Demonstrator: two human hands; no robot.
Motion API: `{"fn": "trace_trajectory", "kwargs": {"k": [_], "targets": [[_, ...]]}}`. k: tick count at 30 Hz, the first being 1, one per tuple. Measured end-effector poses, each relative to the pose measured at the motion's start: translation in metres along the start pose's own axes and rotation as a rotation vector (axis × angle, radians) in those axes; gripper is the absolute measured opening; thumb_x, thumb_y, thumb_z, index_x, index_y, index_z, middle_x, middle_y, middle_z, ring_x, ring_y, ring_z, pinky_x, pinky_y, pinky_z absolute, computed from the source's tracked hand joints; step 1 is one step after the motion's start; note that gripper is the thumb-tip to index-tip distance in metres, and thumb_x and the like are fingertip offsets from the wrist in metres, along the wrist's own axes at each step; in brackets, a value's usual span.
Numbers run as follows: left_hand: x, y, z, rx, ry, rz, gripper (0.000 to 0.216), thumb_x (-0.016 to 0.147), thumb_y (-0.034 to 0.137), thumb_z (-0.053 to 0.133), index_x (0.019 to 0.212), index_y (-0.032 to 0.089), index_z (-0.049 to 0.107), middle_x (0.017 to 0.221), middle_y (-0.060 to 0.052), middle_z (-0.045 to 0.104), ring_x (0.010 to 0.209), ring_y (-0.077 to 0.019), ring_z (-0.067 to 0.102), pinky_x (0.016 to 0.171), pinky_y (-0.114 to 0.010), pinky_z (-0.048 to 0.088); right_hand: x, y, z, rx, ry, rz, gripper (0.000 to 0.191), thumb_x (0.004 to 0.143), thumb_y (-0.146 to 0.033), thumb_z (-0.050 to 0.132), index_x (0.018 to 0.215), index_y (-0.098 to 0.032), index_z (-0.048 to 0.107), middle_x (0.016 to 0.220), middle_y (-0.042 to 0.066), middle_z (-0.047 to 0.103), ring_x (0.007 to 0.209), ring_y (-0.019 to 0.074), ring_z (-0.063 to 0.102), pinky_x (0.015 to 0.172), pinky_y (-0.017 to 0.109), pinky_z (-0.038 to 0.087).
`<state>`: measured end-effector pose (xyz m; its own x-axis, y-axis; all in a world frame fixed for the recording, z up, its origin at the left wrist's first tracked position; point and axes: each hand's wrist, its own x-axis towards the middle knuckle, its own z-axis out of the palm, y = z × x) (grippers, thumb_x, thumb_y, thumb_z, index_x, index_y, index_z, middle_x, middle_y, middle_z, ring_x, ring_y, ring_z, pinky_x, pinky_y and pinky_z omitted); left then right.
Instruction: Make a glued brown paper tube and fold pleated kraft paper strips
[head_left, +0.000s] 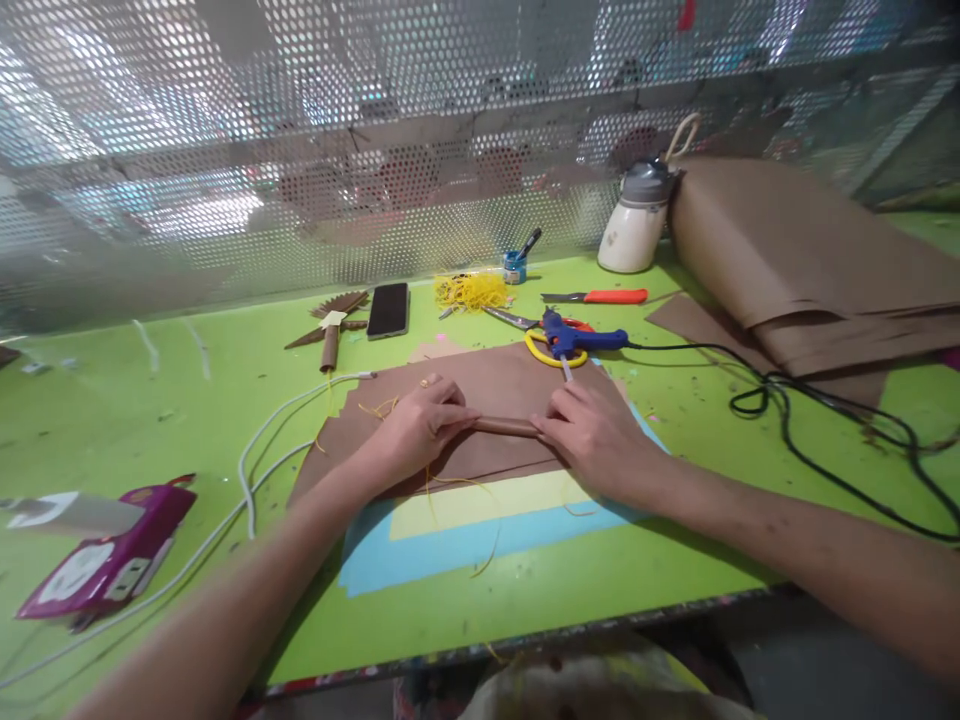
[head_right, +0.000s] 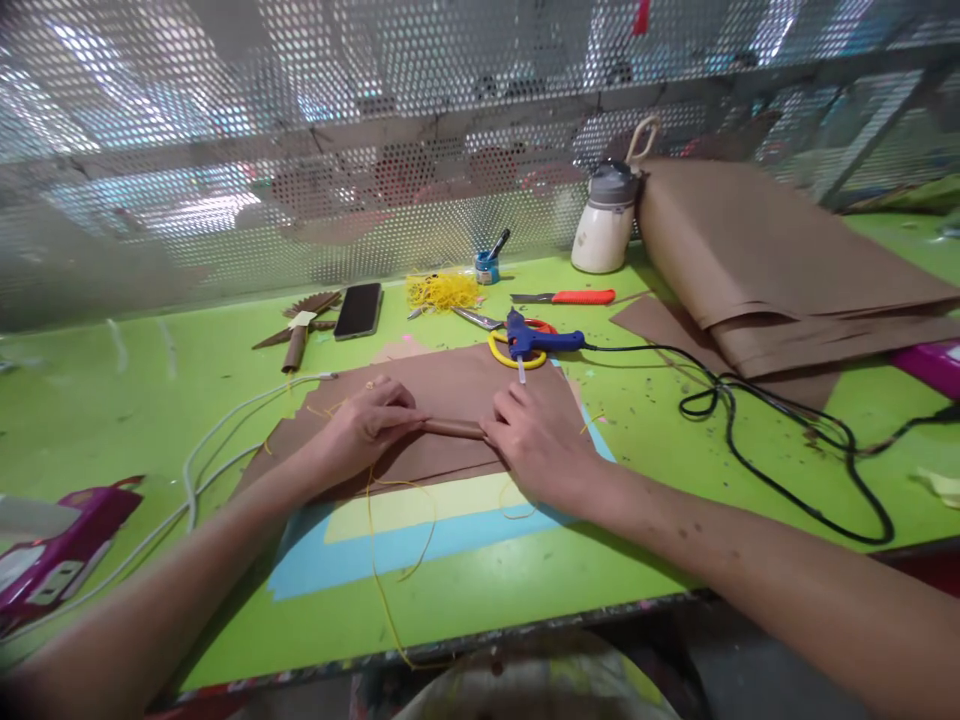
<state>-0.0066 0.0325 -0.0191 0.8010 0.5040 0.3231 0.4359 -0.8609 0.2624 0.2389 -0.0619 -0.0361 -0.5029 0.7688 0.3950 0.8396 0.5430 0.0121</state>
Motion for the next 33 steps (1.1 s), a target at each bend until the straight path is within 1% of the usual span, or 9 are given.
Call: {"fn": "trace_trajectory", "kwargs": {"k": [4,9,13,18,22,25,29,33], "targets": [[-0.001,-0.002,0.002,-0.01,-0.009,0.018,0.03,0.094,0.03,0.045,0.095,0.02,0.074,0.086,-0.008,0.059,0.081,-0.0174,0.05,0.073,-0.028,0.04,0.0,-0.001,-0.002,-0.013,-0.027,0.034,0.024,0.09,-0.013,0.044,0.095,-0.013,0.068,0.082,0.01,0.051,0.082,0.0236,0.038,0.069,0.037,0.03],[-0.002,-0.001,0.001,0.025,-0.048,0.007,0.03,0.094,0.029,0.044,0.101,0.02,0.072,0.089,-0.007,0.059,0.082,-0.017,0.049,0.073,-0.027,0.04,-0.002,0.002,-0.008,0.098,-0.091,0.053,0.027,0.091,-0.007,0.042,0.1,-0.012,0.067,0.087,0.011,0.053,0.087,0.023,0.042,0.072,0.036,0.034],[0.0,0.002,-0.003,0.035,-0.086,-0.005,0.031,0.095,0.028,0.043,0.102,0.019,0.071,0.09,-0.007,0.059,0.082,-0.0165,0.049,0.072,-0.027,0.041,-0.005,0.008,-0.01,0.179,-0.125,0.018,0.029,0.091,-0.004,0.04,0.102,-0.009,0.065,0.09,0.011,0.054,0.089,0.0222,0.044,0.075,0.035,0.038],[0.0,0.001,-0.003,0.012,-0.073,-0.009,0.029,0.094,0.028,0.045,0.102,0.018,0.072,0.089,-0.007,0.059,0.081,-0.0161,0.051,0.071,-0.026,0.042,-0.006,0.014,-0.012,0.183,-0.149,0.013,0.026,0.091,-0.004,0.041,0.096,-0.01,0.066,0.087,0.01,0.054,0.087,0.0217,0.045,0.073,0.034,0.038],[0.0,0.0,-0.003,-0.008,-0.089,-0.017,0.03,0.095,0.028,0.044,0.103,0.019,0.071,0.09,-0.007,0.059,0.083,-0.016,0.052,0.072,-0.027,0.043,-0.005,0.014,-0.014,0.186,-0.142,0.033,0.025,0.093,-0.012,0.043,0.088,-0.011,0.067,0.083,0.009,0.055,0.085,0.0215,0.046,0.071,0.034,0.037],[0.0,0.0,-0.004,-0.019,-0.093,-0.028,0.03,0.095,0.028,0.044,0.104,0.02,0.071,0.091,-0.007,0.059,0.084,-0.016,0.052,0.074,-0.027,0.043,-0.005,0.014,-0.014,0.2,-0.121,0.062,0.023,0.093,-0.016,0.045,0.087,-0.012,0.067,0.082,0.009,0.055,0.084,0.0209,0.047,0.071,0.034,0.036],[0.0,-0.002,-0.002,-0.039,-0.083,-0.034,0.03,0.094,0.029,0.045,0.105,0.02,0.071,0.09,-0.007,0.06,0.084,-0.0158,0.053,0.074,-0.027,0.043,-0.005,0.014,-0.013,0.209,-0.124,0.063,0.022,0.093,-0.015,0.047,0.083,-0.013,0.066,0.08,0.007,0.054,0.08,0.0193,0.047,0.069,0.032,0.035],[-0.001,-0.005,-0.002,-0.087,-0.098,-0.058,0.029,0.094,0.03,0.045,0.106,0.022,0.071,0.091,-0.006,0.06,0.085,-0.0152,0.055,0.076,-0.027,0.044,-0.005,0.015,-0.012,0.203,-0.136,0.046,0.022,0.093,-0.014,0.045,0.083,-0.012,0.065,0.082,0.007,0.054,0.082,0.0195,0.047,0.07,0.033,0.036]]}}
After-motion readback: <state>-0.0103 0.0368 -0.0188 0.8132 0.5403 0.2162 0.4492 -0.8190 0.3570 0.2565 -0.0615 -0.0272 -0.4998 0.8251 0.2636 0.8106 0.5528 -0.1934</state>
